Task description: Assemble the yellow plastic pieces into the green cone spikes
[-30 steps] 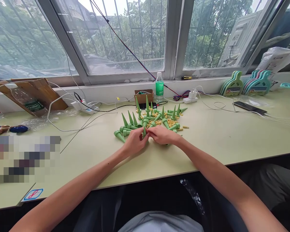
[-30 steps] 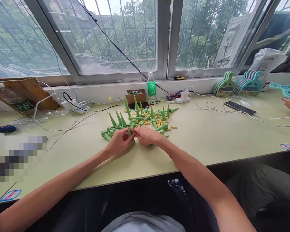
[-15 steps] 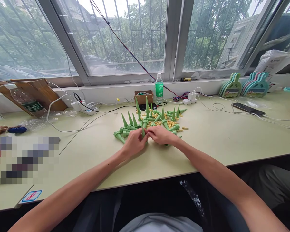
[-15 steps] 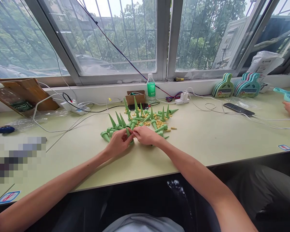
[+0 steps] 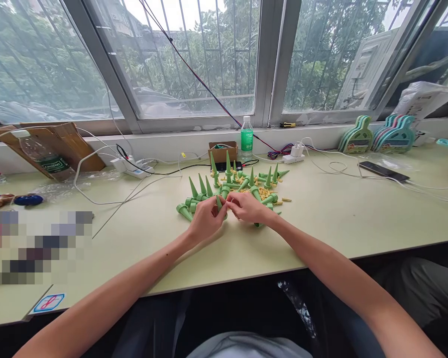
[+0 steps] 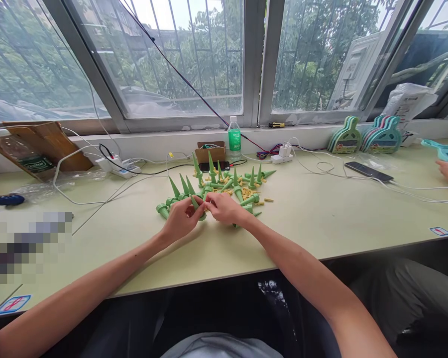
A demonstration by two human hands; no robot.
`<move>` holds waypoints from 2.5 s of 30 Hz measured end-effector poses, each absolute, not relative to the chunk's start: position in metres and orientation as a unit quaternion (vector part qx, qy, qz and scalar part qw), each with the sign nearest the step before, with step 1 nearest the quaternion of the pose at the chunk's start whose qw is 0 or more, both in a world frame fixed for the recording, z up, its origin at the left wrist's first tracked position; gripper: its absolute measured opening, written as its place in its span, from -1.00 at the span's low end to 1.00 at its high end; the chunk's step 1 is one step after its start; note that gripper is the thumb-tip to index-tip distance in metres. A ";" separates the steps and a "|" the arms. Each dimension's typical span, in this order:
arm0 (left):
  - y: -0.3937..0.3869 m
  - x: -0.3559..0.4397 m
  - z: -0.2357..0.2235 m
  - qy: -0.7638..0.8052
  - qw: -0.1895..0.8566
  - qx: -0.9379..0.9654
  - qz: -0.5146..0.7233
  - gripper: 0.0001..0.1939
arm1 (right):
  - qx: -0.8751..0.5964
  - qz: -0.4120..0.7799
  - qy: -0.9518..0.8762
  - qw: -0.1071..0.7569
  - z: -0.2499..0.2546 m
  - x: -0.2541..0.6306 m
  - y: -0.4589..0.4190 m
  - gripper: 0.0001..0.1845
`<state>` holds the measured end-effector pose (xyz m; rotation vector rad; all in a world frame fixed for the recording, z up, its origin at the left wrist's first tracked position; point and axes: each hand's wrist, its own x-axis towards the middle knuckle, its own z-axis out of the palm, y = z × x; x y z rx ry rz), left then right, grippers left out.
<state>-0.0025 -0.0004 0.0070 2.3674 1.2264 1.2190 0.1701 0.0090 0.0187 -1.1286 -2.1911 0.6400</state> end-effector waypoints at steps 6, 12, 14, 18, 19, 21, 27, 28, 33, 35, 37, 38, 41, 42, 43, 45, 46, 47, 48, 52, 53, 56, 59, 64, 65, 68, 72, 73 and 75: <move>0.000 -0.003 0.006 0.413 0.110 0.799 0.424 -0.81 | -0.426 0.239 -0.821 0.296 0.022 0.170 0.008 -0.82; 0.000 -0.003 0.005 0.411 0.108 0.798 0.426 -0.80 | -0.433 0.223 -0.823 0.292 0.021 0.168 0.010 -0.75; 0.001 -0.003 0.005 0.412 0.109 0.796 0.429 -0.81 | -0.428 0.225 -0.823 0.298 0.020 0.168 0.010 -0.75; 0.002 -0.003 0.005 0.408 0.115 0.793 0.438 -0.82 | -0.417 0.237 -0.820 0.312 0.019 0.168 0.010 -0.80; 0.002 -0.004 0.004 0.407 0.115 0.792 0.440 -0.81 | -0.416 0.240 -0.819 0.314 0.018 0.169 0.010 -0.81; 0.002 -0.004 0.004 0.406 0.115 0.792 0.441 -0.81 | -0.415 0.243 -0.818 0.316 0.018 0.169 0.010 -0.81; 0.003 -0.003 0.004 0.404 0.103 0.795 0.440 -0.82 | -0.422 0.234 -0.818 0.314 0.018 0.169 0.011 -0.78; 0.003 -0.003 0.004 0.404 0.102 0.796 0.439 -0.82 | -0.423 0.233 -0.818 0.313 0.018 0.168 0.011 -0.78; 0.002 -0.004 0.004 0.405 0.092 0.798 0.437 -0.81 | -0.417 0.226 -0.824 0.311 0.015 0.168 0.013 -0.78; 0.002 -0.004 0.003 0.408 0.091 0.799 0.432 -0.81 | -0.413 0.219 -0.829 0.307 0.014 0.168 0.013 -0.78; 0.001 -0.004 0.004 0.415 0.096 0.803 0.417 -0.81 | -0.412 0.207 -0.837 0.295 0.012 0.168 0.013 -0.78; 0.000 -0.003 0.004 0.419 0.102 0.806 0.405 -0.81 | -0.413 0.202 -0.841 0.285 0.011 0.168 0.013 -0.77; -0.001 -0.003 0.004 0.425 0.122 0.817 0.370 -0.81 | -0.418 0.184 -0.854 0.251 0.009 0.169 0.013 -0.76; -0.001 -0.003 0.005 0.426 0.126 0.819 0.364 -0.82 | -0.419 0.176 -0.857 0.241 0.009 0.170 0.013 -0.76; -0.001 -0.003 0.005 0.426 0.128 0.820 0.360 -0.82 | -0.420 0.168 -0.861 0.233 0.008 0.170 0.014 -0.76; -0.001 -0.003 0.004 0.425 0.130 0.822 0.356 -0.83 | -0.421 0.159 -0.865 0.224 0.008 0.170 0.014 -0.77; 0.000 -0.003 0.004 0.424 0.129 0.823 0.355 -0.83 | -0.419 0.159 -0.866 0.221 0.008 0.171 0.014 -0.77; 0.000 -0.003 0.004 0.424 0.127 0.823 0.355 -0.83 | -0.418 0.160 -0.867 0.218 0.009 0.171 0.013 -0.78; 0.000 -0.003 0.003 0.425 0.124 0.824 0.355 -0.82 | -0.417 0.160 -0.868 0.216 0.009 0.171 0.013 -0.77; 0.000 -0.004 0.003 0.424 0.119 0.823 0.359 -0.81 | -0.422 0.161 -0.865 0.217 0.012 0.170 0.012 -0.76; 0.000 -0.004 0.003 0.424 0.120 0.822 0.360 -0.81 | -0.423 0.163 -0.864 0.220 0.012 0.170 0.012 -0.76; 0.000 -0.004 0.003 0.426 0.123 0.819 0.364 -0.80 | -0.421 0.170 -0.859 0.237 0.012 0.170 0.012 -0.77; 0.000 -0.004 0.003 0.432 0.118 0.813 0.372 -0.77 | -0.416 0.172 -0.856 0.255 0.010 0.171 0.014 -0.76; 0.001 -0.003 0.001 0.427 0.101 0.809 0.391 -0.76 | -0.417 0.173 -0.851 0.267 0.011 0.170 0.013 -0.76; 0.001 -0.003 0.001 0.425 0.100 0.809 0.394 -0.76 | -0.416 0.174 -0.851 0.269 0.012 0.170 0.013 -0.76; 0.001 -0.003 0.001 0.420 0.096 0.809 0.399 -0.76 | -0.414 0.175 -0.851 0.271 0.013 0.170 0.013 -0.77; 0.001 -0.003 0.001 0.418 0.092 0.809 0.404 -0.76 | -0.418 0.180 -0.849 0.267 0.013 0.170 0.012 -0.76; 0.001 -0.003 0.001 0.418 0.092 0.809 0.403 -0.77 | -0.419 0.181 -0.849 0.266 0.013 0.170 0.012 -0.76; 0.000 -0.003 0.001 0.419 0.092 0.809 0.402 -0.77 | -0.420 0.182 -0.849 0.266 0.013 0.170 0.012 -0.76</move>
